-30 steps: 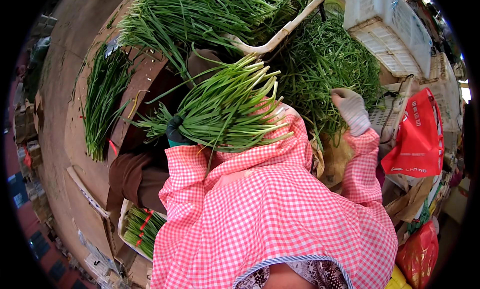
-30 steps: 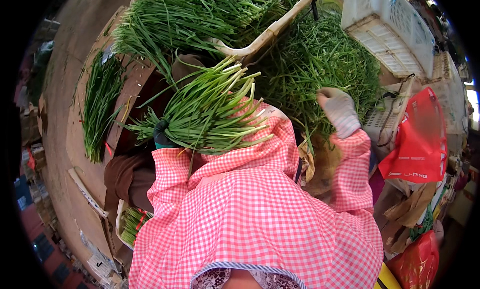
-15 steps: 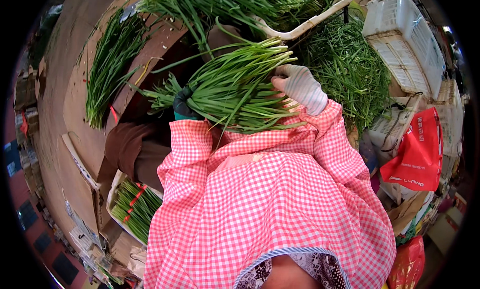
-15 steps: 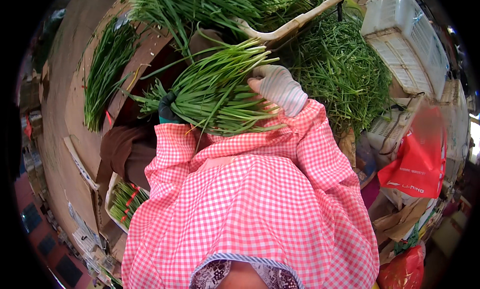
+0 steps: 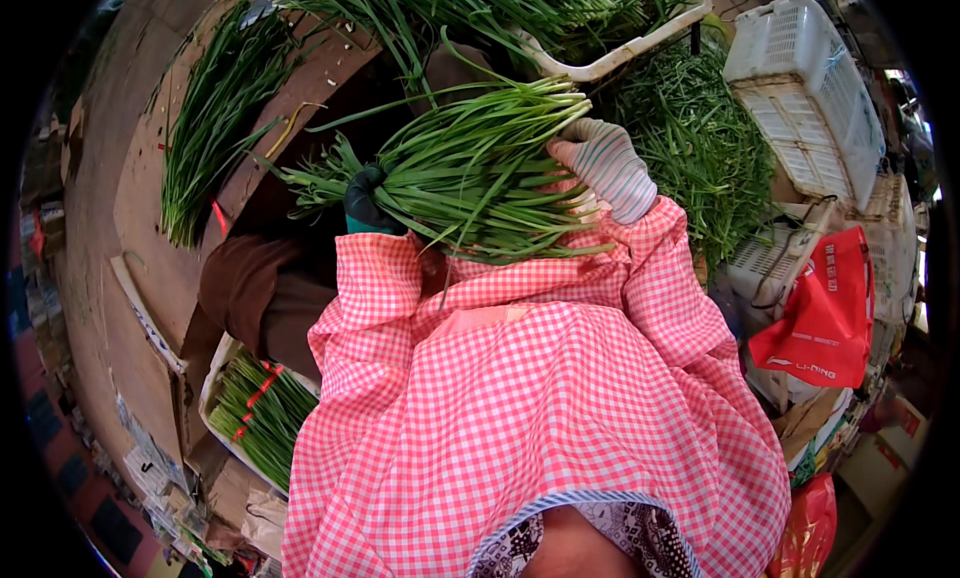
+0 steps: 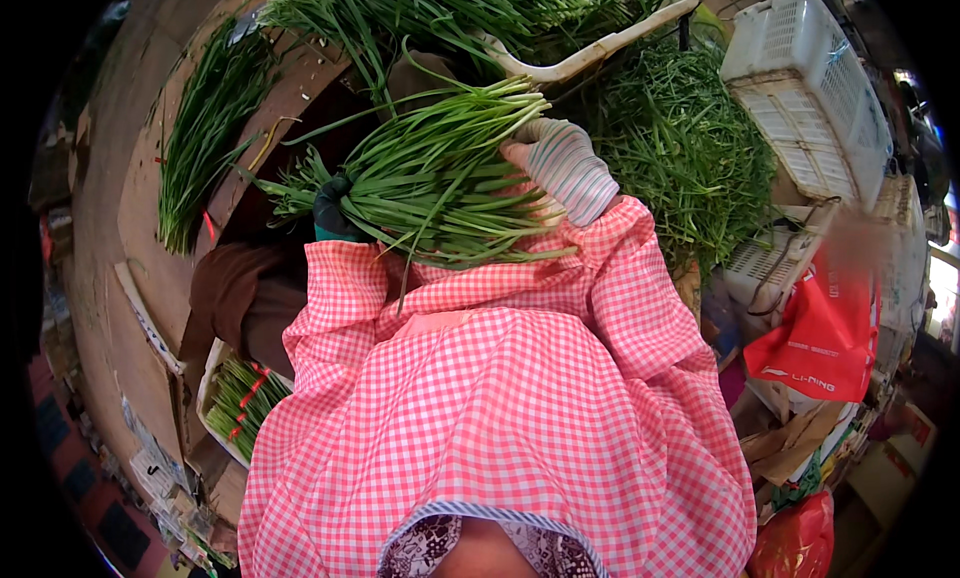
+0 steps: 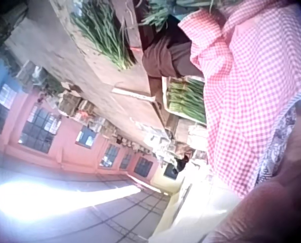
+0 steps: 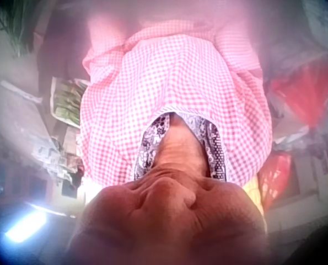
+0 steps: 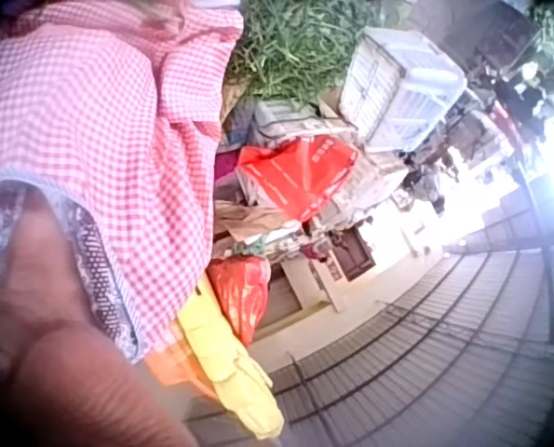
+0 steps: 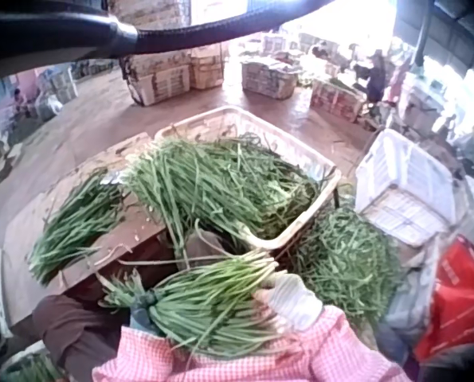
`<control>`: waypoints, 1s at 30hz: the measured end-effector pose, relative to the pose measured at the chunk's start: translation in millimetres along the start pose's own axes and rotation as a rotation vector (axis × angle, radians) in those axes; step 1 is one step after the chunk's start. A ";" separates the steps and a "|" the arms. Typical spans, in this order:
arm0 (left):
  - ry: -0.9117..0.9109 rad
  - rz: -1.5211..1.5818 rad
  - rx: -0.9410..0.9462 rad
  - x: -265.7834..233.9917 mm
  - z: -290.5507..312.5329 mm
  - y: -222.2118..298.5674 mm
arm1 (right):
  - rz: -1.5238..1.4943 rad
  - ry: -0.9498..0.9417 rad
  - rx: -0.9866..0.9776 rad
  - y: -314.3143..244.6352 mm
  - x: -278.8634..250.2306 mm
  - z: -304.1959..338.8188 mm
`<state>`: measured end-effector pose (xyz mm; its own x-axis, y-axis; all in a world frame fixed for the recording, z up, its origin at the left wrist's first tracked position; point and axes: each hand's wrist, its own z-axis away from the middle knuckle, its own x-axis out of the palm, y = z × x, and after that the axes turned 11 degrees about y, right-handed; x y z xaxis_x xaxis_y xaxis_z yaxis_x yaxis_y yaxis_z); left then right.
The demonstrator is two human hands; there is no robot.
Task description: The person bundles green onions using red plastic strips and trims the root ends with a large knife. The person sorts through a pile of greens, removes yellowed leaves by hand, and places the trimmed bundles into a plastic crate.
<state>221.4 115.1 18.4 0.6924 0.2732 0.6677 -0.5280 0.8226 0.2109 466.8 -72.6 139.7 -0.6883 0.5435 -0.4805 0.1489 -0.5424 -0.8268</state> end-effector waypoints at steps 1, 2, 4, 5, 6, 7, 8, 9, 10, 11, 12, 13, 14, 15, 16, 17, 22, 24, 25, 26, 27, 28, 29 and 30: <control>0.006 -0.018 0.032 -2.6 -3.1 -0.5 | 0.077 -0.039 -0.011 1.1 -3.6 0.0; 0.011 -0.036 0.063 -5.6 -5.0 -0.4 | 0.153 -0.078 -0.021 3.3 -7.0 2.0; 0.000 -0.047 0.061 6.0 9.8 -0.3 | 0.255 -0.264 0.053 -1.3 -9.2 16.0; -0.078 -0.039 -0.012 12.2 14.1 1.6 | 0.406 -0.273 -0.247 11.0 -9.6 26.2; -0.155 -0.030 -0.085 16.3 15.9 4.5 | 0.416 -0.314 -0.212 16.8 -9.8 38.2; -0.232 -0.022 -0.154 19.9 18.5 6.7 | 0.424 -0.356 -0.182 19.2 -9.0 46.0; -0.259 0.015 -0.137 23.6 25.4 3.3 | 0.542 -0.301 -0.265 25.5 -11.4 47.1; -0.256 0.006 -0.123 21.4 21.7 3.5 | 0.676 -0.273 -0.217 26.1 -18.4 43.6; -0.252 -0.003 -0.106 14.5 16.6 5.9 | 0.809 -0.245 -0.168 24.4 -26.8 37.9; -0.251 -0.012 -0.096 12.2 11.5 7.6 | 0.943 -0.212 -0.111 24.2 -37.0 35.1; -0.254 -0.019 -0.089 9.3 9.3 9.5 | 0.891 -0.082 -0.123 27.6 -47.7 35.8; -0.244 -0.032 -0.074 10.0 5.9 10.1 | 0.835 0.051 -0.141 32.2 -59.2 34.9; -0.228 -0.046 -0.063 9.1 3.8 9.9 | 0.757 0.069 -0.100 28.6 -71.6 29.8; -0.211 -0.058 -0.052 8.4 1.8 9.1 | 0.480 0.147 -0.100 19.8 -81.5 31.6; -0.171 -0.075 0.012 6.7 2.5 9.7 | 0.381 0.171 -0.147 2.5 -82.2 28.7; -0.226 -0.082 -0.001 8.9 3.2 7.8 | 0.291 0.202 -0.182 -16.0 -79.1 26.4; -0.340 -0.080 0.046 19.3 17.7 9.8 | 0.599 0.004 -0.221 -63.6 -19.4 -5.8; -0.389 -0.054 -0.004 35.3 18.2 -3.4 | 0.985 0.127 -0.900 -16.2 8.8 -25.9; -0.356 -0.085 0.063 33.8 25.4 8.5 | 0.646 0.005 -0.489 -45.6 31.7 -17.4; -0.321 -0.107 0.091 31.0 32.9 12.8 | 0.349 0.052 -0.534 -54.6 47.1 -1.3; -0.295 -0.138 0.065 31.0 35.0 7.3 | 0.395 -0.154 -0.733 -20.4 74.4 -2.1; -0.316 -0.122 -0.010 35.8 26.7 2.6 | 0.056 -0.141 -0.537 -76.8 58.9 36.5; -0.290 -0.127 -0.060 41.3 19.8 -5.1 | -0.007 -0.232 -0.468 -84.2 63.8 53.8; -0.245 -0.144 -0.067 43.8 23.0 -3.8 | -0.006 -0.359 -0.485 -96.0 60.8 67.3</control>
<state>242.4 112.5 63.2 0.6143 0.0298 0.7885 -0.3936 0.8777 0.2734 362.9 -30.6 209.5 -0.8741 0.2497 -0.4167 0.3931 -0.1405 -0.9087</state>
